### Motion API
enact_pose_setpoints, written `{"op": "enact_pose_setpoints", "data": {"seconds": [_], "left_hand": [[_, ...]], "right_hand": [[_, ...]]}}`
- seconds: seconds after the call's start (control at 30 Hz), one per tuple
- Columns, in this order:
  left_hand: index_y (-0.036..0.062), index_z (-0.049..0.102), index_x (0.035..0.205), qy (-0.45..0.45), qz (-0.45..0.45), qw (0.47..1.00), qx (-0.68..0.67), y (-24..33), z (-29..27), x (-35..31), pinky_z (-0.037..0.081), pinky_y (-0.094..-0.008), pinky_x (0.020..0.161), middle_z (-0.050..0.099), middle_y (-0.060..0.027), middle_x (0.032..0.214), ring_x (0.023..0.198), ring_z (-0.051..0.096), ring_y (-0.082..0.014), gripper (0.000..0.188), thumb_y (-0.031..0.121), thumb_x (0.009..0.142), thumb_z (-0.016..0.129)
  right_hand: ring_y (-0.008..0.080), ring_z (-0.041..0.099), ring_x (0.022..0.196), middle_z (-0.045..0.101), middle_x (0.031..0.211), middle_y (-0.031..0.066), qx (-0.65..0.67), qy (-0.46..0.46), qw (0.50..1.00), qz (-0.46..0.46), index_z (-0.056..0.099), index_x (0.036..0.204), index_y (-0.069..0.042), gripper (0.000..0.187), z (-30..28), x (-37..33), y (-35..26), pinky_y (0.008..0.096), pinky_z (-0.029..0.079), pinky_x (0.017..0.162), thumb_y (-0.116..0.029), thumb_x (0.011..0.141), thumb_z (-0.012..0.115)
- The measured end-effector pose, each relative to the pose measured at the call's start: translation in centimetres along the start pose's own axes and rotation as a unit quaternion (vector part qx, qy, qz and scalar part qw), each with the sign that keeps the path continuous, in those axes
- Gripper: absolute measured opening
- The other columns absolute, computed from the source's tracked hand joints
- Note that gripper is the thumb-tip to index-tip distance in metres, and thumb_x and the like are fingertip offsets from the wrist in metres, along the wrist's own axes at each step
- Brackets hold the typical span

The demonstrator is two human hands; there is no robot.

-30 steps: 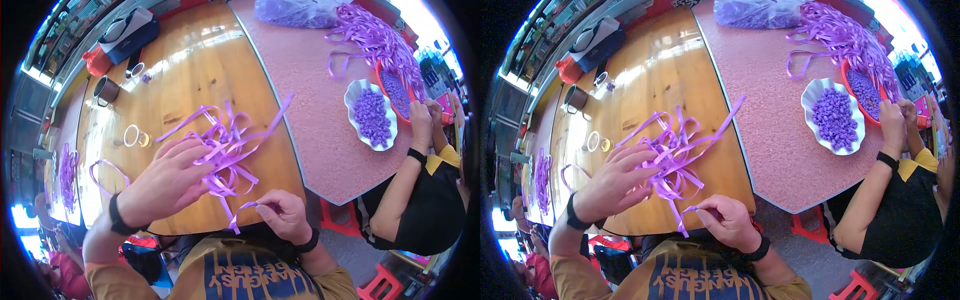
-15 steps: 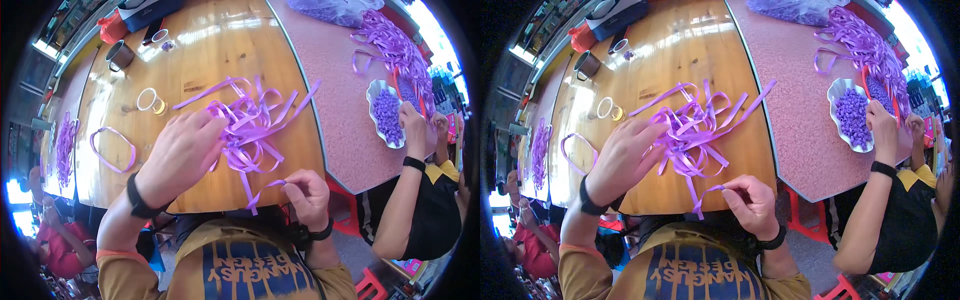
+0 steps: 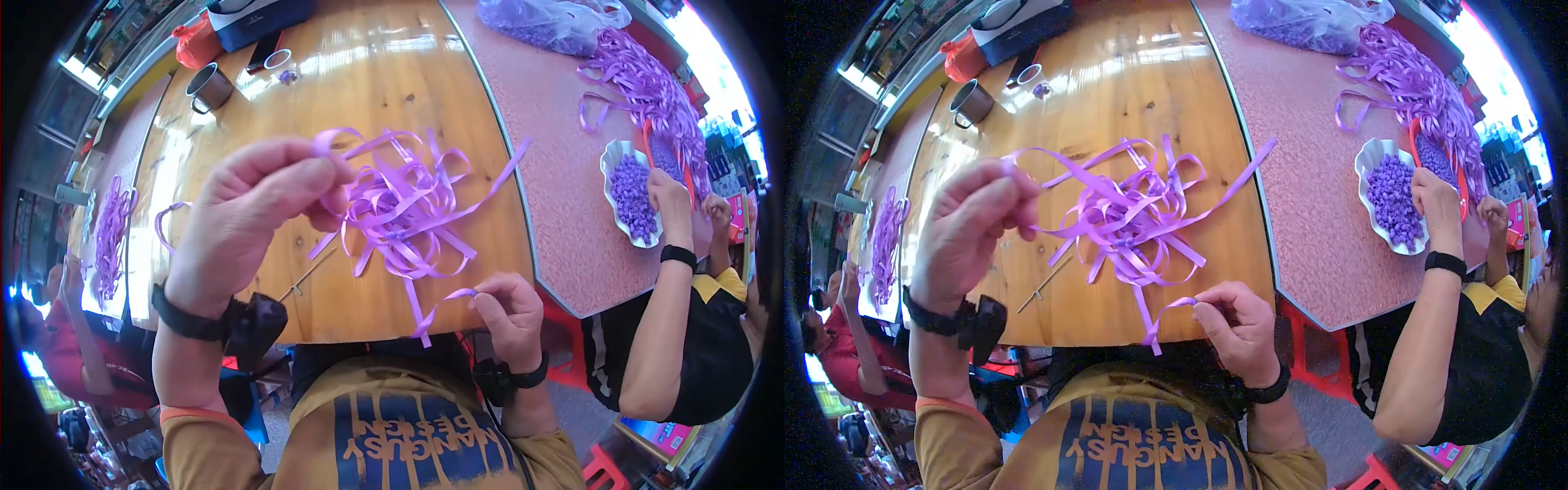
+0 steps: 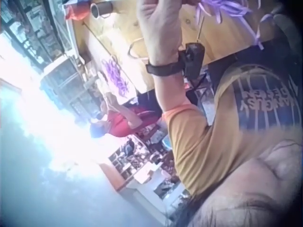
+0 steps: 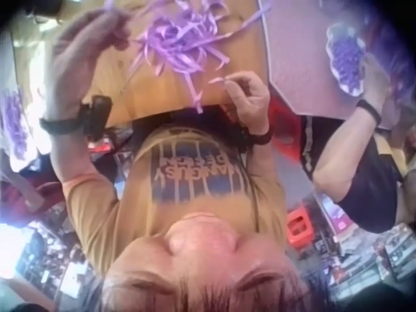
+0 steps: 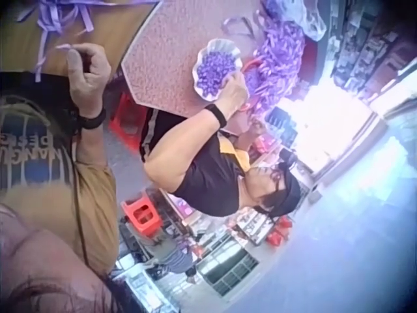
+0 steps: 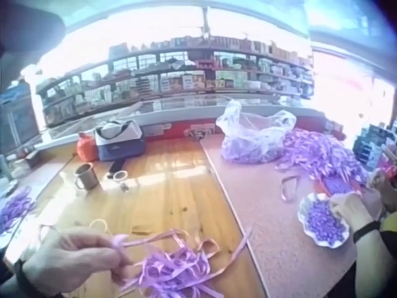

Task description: Tying and assembling purple ribbons into decorative shapes and bows.

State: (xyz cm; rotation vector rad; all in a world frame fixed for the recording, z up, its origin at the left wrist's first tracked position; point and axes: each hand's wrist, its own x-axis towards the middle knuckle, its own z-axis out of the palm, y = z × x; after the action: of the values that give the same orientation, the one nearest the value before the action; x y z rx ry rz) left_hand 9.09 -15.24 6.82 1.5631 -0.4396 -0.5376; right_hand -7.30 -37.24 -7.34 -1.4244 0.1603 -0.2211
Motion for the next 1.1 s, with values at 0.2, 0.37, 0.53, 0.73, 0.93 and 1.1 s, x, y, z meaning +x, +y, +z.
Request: {"op": "enact_pose_setpoints", "data": {"seconds": [0.2,0.37,0.53,0.73,0.93,1.1], "left_hand": [[0.0015,0.049,0.09,0.014,0.119,0.991,-0.054,3.0,-0.2,-2.0,0.037,-0.0288,0.054,0.044,-0.003,0.068,0.058,0.044,-0.014,0.024,0.025,0.093,0.045],[0.0,0.052,0.092,0.025,0.135,0.99,-0.04,2.9,-0.5,-1.8,0.039,-0.0261,0.057,0.049,-0.0037,0.069,0.061,0.047,-0.0127,0.024,0.023,0.092,0.047],[-0.0017,0.06,0.1,0.036,0.119,0.992,0.016,1.7,-0.4,-1.1,0.046,-0.0218,0.063,0.06,-0.0041,0.08,0.07,0.055,-0.0086,0.023,0.018,0.089,0.054],[0.0009,0.06,0.101,0.013,0.234,0.837,0.494,-1.7,2.1,-1.3,0.047,-0.034,0.072,0.06,-0.0143,0.097,0.081,0.058,-0.027,0.024,0.012,0.081,0.06],[0.0006,0.053,0.115,-0.219,-0.069,0.973,0.025,-3.7,5.4,-5.9,0.041,-0.027,0.087,0.059,-0.007,0.104,0.1,0.053,-0.0149,0.031,0.016,0.089,0.056],[-0.0015,0.06,0.101,-0.191,-0.217,0.957,-0.023,-3.5,3.7,-7.9,0.042,-0.0201,0.075,0.06,-0.0008,0.09,0.083,0.053,-0.006,0.02,0.014,0.09,0.055]], "right_hand": [[0.003,0.052,0.064,0.059,0.074,0.001,-0.023,0.003,0.998,-0.053,0.056,0.091,0.0,0.007,0.2,0.1,0.4,0.0168,0.041,0.056,-0.001,0.084,0.059],[0.0034,0.053,0.066,0.059,0.076,0.0013,-0.017,-0.001,0.999,-0.04,0.056,0.092,0.0,0.007,0.1,-0.2,0.3,0.0172,0.042,0.058,-0.003,0.086,0.057],[0.0048,0.054,0.069,0.059,0.079,0.0018,-0.02,-0.002,1.0,-0.003,0.055,0.092,-0.001,0.007,0.4,-0.2,-0.4,0.0174,0.043,0.062,-0.003,0.085,0.056],[0.0078,0.056,0.071,0.059,0.08,0.0032,0.052,-0.014,0.997,0.06,0.055,0.091,-0.001,0.007,1.7,-0.7,-3.2,0.0205,0.045,0.066,0.0,0.084,0.055],[0.0161,0.06,0.074,0.059,0.083,0.0127,0.049,-0.148,0.988,-0.008,0.053,0.091,0.003,0.013,3.1,-1.4,-6.4,0.0248,0.048,0.069,0.004,0.08,0.06],[0.0166,0.06,0.082,0.059,0.084,0.013,0.053,-0.174,0.982,0.056,0.051,0.096,0.002,0.021,3.8,-1.1,-8.0,0.0257,0.048,0.073,0.006,0.078,0.063]]}}
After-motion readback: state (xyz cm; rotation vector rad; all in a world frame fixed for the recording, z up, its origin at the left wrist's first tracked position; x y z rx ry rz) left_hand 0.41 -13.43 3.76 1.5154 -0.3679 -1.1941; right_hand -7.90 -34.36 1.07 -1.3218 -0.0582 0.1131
